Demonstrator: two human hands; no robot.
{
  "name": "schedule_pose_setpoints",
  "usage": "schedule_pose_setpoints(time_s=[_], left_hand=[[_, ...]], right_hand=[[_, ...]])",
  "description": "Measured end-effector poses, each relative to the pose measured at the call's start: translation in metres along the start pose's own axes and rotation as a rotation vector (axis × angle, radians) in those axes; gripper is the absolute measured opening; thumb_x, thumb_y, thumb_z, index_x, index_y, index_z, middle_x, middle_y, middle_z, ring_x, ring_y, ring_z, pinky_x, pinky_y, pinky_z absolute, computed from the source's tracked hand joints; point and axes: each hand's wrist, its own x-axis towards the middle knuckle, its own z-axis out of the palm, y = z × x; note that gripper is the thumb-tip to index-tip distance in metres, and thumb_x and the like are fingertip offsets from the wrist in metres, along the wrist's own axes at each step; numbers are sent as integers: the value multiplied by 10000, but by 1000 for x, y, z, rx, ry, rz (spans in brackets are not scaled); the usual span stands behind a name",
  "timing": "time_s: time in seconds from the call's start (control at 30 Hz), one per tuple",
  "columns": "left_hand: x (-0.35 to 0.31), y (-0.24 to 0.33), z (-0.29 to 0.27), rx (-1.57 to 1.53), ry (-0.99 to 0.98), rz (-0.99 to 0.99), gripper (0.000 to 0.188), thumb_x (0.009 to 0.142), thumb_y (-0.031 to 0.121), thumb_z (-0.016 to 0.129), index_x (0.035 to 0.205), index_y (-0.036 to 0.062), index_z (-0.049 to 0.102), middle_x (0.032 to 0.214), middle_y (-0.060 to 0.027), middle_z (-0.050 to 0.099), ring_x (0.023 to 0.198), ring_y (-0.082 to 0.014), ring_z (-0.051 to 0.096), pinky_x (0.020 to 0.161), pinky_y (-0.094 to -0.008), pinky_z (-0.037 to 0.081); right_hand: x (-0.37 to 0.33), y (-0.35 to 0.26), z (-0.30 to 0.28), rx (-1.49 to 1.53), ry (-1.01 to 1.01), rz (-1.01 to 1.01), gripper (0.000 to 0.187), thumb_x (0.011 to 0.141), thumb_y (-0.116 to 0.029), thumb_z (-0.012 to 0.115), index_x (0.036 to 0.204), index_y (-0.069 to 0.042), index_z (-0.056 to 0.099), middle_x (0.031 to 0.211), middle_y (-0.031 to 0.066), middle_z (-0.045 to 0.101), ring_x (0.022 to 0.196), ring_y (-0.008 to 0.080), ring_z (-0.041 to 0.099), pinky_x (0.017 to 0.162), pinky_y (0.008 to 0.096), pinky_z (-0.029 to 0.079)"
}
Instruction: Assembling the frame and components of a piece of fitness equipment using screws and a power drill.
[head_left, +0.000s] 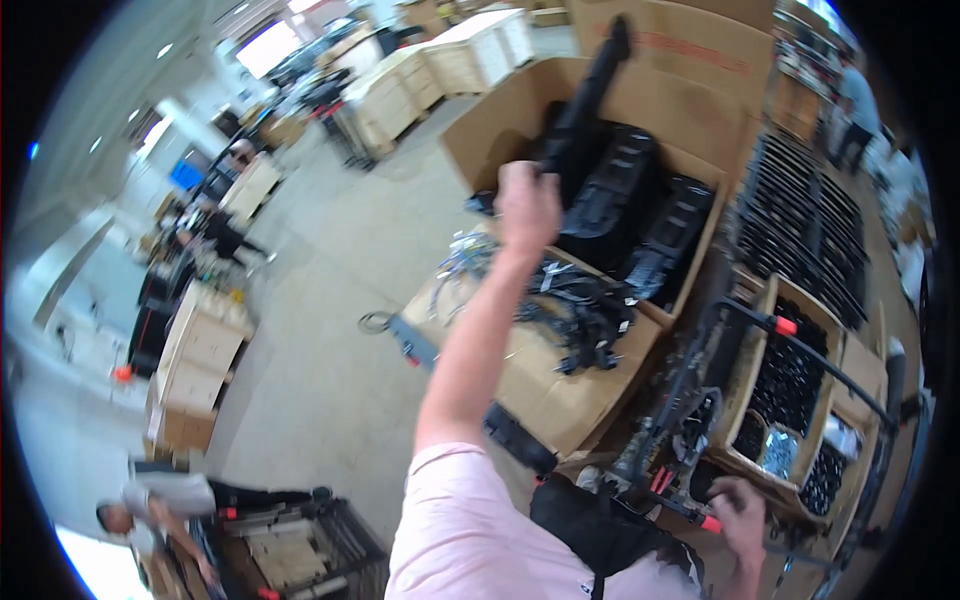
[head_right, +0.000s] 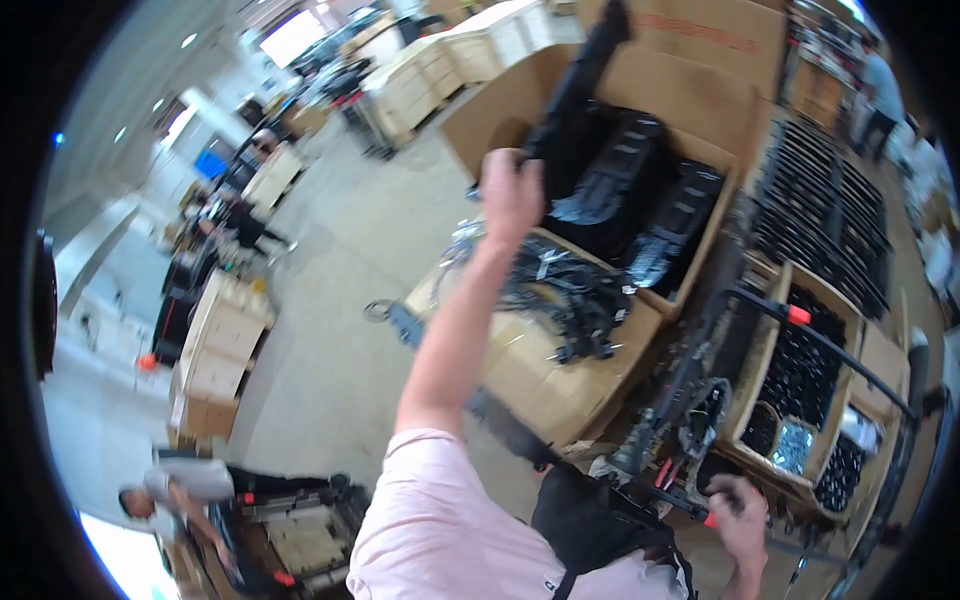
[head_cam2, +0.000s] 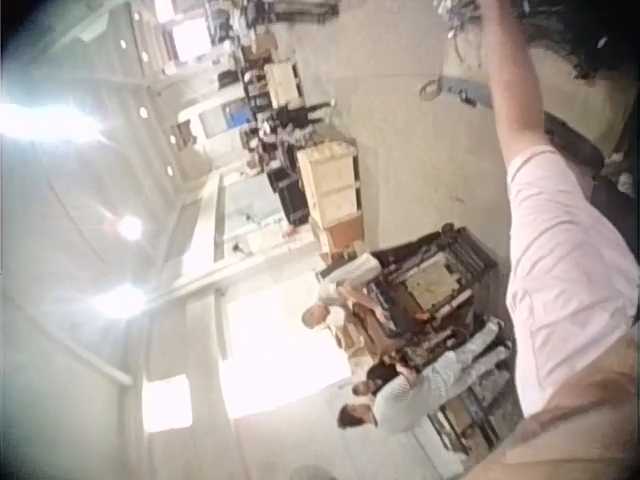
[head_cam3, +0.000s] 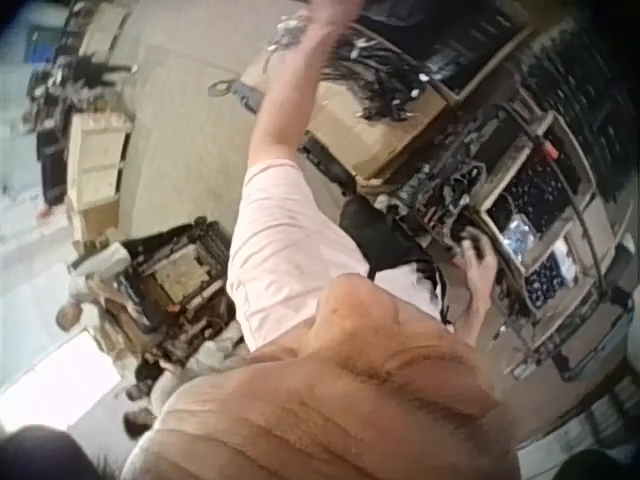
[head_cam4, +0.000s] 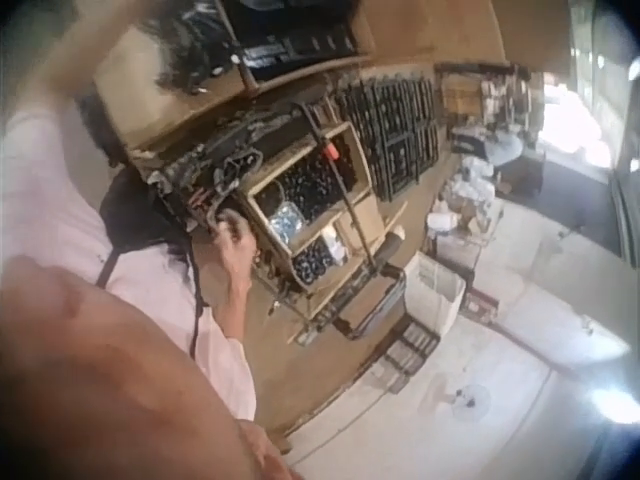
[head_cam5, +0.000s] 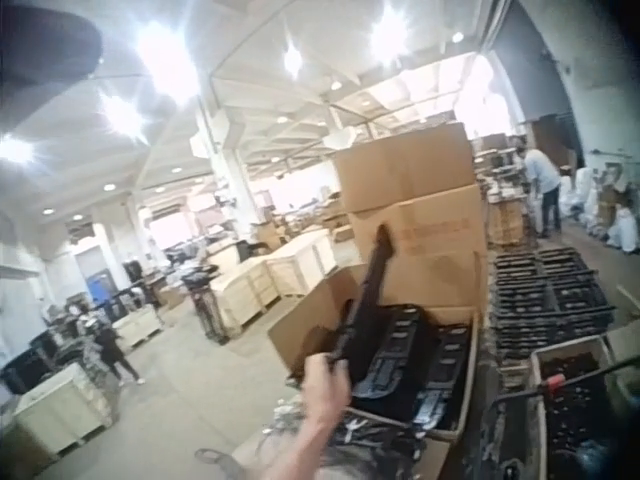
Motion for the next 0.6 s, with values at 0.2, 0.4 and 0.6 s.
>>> schedule_pose_setpoints(time_s=[0.2,0.4,0.6], left_hand=[[-134,134,-39,-689,-211,-381,278,995,263,675,1093,17,592,1000,-111,589,964,-200,573,866,-378,499],[-323,214,-21,-884,-378,-567,298,1005,253,675,1140,26,536,1001,-45,514,958,-145,481,850,-348,471],[-412,235,-14,-729,-462,-655,291,1014,274,658,1118,11,589,986,-110,567,955,-231,574,872,-386,498]], right_hand=[[103,-1,-32,132,248,-184,476,1138,-331,523,1503,-28,569,1317,82,661,1162,189,622,1006,316,472],[150,16,-23,814,69,-138,657,1146,-468,465,1585,19,430,1537,179,551,1413,274,525,1184,413,370],[133,90,-5,689,19,-20,577,1103,-388,599,1469,54,547,1401,145,629,1241,253,618,1092,415,475]])
